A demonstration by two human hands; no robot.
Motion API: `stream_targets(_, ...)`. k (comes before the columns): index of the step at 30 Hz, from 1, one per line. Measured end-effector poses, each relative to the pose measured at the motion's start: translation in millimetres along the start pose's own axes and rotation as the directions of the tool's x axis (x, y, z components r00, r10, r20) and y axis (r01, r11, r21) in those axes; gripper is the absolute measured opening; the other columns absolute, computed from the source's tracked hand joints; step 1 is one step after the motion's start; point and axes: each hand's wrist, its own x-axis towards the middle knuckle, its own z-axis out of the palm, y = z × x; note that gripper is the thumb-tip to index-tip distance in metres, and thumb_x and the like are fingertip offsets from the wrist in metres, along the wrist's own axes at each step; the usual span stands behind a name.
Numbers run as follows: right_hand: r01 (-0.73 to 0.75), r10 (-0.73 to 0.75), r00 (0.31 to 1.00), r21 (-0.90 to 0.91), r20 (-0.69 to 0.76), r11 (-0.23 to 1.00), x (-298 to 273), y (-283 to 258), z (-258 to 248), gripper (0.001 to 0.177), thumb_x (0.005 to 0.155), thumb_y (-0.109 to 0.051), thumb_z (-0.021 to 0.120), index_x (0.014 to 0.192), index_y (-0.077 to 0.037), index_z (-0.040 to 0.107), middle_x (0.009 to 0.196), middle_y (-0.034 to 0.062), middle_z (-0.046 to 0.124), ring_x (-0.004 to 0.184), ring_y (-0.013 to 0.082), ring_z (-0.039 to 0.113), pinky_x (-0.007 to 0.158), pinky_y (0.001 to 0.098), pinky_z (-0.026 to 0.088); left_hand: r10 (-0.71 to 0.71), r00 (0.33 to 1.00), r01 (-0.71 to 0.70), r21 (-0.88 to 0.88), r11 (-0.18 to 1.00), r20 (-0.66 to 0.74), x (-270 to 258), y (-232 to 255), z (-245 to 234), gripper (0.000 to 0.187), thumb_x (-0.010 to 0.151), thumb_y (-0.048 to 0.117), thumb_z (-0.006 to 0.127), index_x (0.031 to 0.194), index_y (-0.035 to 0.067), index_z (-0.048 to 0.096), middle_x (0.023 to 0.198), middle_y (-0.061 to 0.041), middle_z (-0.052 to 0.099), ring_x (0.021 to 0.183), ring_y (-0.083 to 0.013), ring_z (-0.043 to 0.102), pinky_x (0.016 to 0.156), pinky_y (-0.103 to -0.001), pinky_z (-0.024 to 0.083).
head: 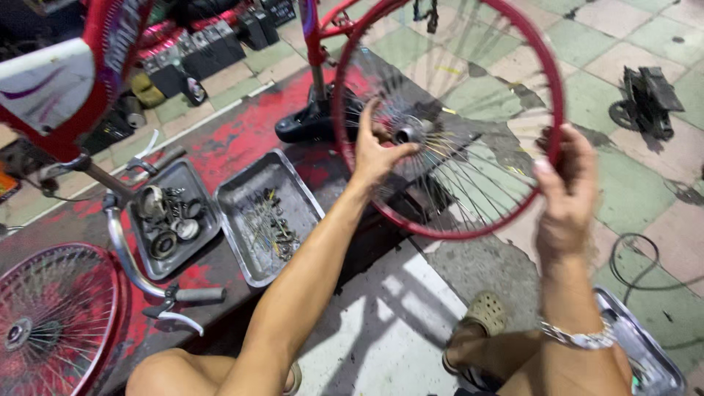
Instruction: The person manipulates bicycle spokes and a red rim by hand, using pliers and a screwdriver to insert and adjust spokes into the rim and hub.
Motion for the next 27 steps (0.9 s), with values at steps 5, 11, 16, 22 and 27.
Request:
stream_targets(5,-0.104,0.091,0.993,0.205,0.075,0.973,-36.3,-105.6,-21.4,0.077,0.08,0.0,0.063,0.155,-0.008,0.045,0.135,0.0172,0.063,0.133,0.0317,0.062,0.118,0.0448,0.049,-0.014,0.957,0.064,-0.162,0.985,0.289,-94.8,0.5,32.2,0.107,0.066,0.001,0.092,0.158,0.008,0.038,0.1,0.001,0.046,0.093,-0.0104,0.051,0.084,-0.024,0.05)
stream_targets(11,-0.435,0.402,0.885,0.111,0.236,0.893,-89.1,-89.0,-7.9,0.076,0.07,0.006,0.059,0.146,0.004,0.05,0.14,0.02,0.062,0.138,0.0358,0.06,0.119,0.0516,0.048,-0.297,0.892,0.373,-0.184,0.909,0.341,-204.5,-60.4,-0.5,0.092,0.071,0.002,0.087,0.152,0.006,0.045,0.107,0.001,0.053,0.102,-0.0108,0.058,0.091,-0.027,0.055)
stream_targets(16,-0.494,0.503,0.835,-0.1,0.223,0.864,-149.1,-22.6,36.4,0.061,0.075,0.008,0.061,0.136,0.004,0.06,0.13,0.0126,0.068,0.12,0.02,0.065,0.102,0.0351,0.053,-0.453,0.76,0.421,0.178,0.89,0.466,-249.3,-110.4,-78.0,0.072,0.076,0.011,0.088,0.141,0.004,0.058,0.12,-0.007,0.067,0.113,-0.0187,0.064,0.098,-0.034,0.052)
stream_targets(22,-0.628,0.639,0.769,-0.193,-0.003,0.754,-205.0,55.3,81.7,0.057,0.078,0.008,0.063,0.134,0.004,0.061,0.113,0.0086,0.071,0.096,0.015,0.066,0.084,0.0287,0.055,-0.695,0.487,-0.013,0.8,0.6,0.53,-251.6,-52.7,-130.0,0.063,0.078,0.031,0.083,0.132,0.005,0.063,0.121,-0.019,0.071,0.112,-0.0335,0.067,0.096,-0.041,0.052)
stream_targets(27,-0.709,0.728,0.686,-0.228,0.0,0.667,-231.5,92.3,103.8,0.062,0.079,0.007,0.062,0.14,0.001,0.053,0.109,0.0085,0.07,0.089,0.0146,0.067,0.077,0.0282,0.054,-0.567,0.59,-0.034,0.72,0.694,0.574,-199.6,25.2,-198.0,0.037,0.082,0.026,0.077,0.112,0.005,0.074,0.107,-0.017,0.076,0.099,-0.0321,0.074,0.087,-0.041,0.056)
